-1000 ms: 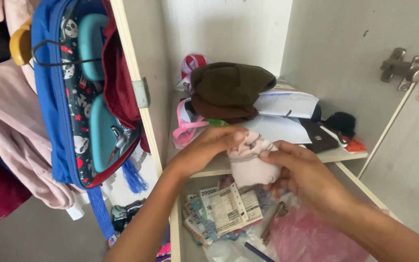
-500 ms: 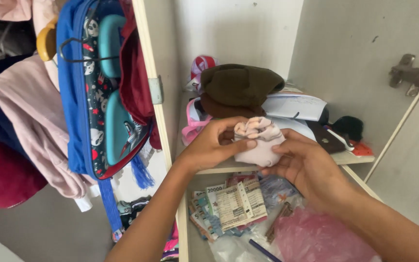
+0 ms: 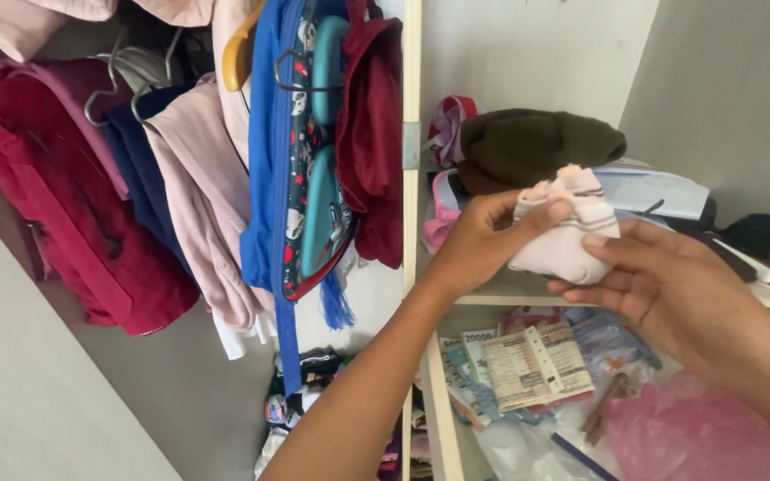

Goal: Organizing clothes and various items inside a closet and drawer.

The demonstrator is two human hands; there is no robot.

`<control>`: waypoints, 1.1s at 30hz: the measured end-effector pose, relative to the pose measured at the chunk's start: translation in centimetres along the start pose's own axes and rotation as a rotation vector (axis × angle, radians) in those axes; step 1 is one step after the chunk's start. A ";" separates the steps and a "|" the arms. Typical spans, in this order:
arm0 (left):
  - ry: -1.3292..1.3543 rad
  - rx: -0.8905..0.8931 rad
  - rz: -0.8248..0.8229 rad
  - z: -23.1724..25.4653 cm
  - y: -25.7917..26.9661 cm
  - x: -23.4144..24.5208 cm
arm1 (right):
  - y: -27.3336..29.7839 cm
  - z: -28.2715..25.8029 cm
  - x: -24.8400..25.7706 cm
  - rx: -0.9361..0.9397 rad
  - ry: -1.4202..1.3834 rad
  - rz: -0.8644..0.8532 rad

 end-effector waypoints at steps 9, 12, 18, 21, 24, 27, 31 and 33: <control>0.075 0.002 0.113 0.9 0.8 2.0 | 0.7 -0.3 -1.7 -0.058 0.072 0.143; 0.090 0.069 0.185 2.6 3.4 2.6 | 1.1 0.2 -2.0 -0.035 0.063 0.090; 0.115 0.196 0.204 8.5 10.6 3.5 | 5.1 1.2 -4.1 -0.045 0.077 0.108; 0.166 0.175 0.158 10.3 14.1 4.5 | 6.7 4.9 -4.0 -0.137 0.049 0.149; 0.125 0.322 0.163 9.3 17.4 6.1 | 7.4 8.5 -4.4 -0.173 0.018 0.121; 0.157 0.228 0.144 9.7 20.5 7.6 | 8.0 11.7 -5.8 -0.136 -0.059 0.045; 0.165 0.212 0.174 8.6 24.9 9.3 | 10.1 15.5 -8.1 0.000 -0.131 -0.082; 0.189 0.204 0.190 7.9 27.3 9.9 | 11.9 16.8 -9.4 0.087 -0.138 -0.127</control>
Point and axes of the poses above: each hand's wrist, its own y-axis away from the middle knuckle, its own x-axis out of the back of the hand, z = x × y, the point moved 10 cm from there along -y, towards the middle knuckle, and after that the axes turned 8 degrees about x, right-handed, at the moved point
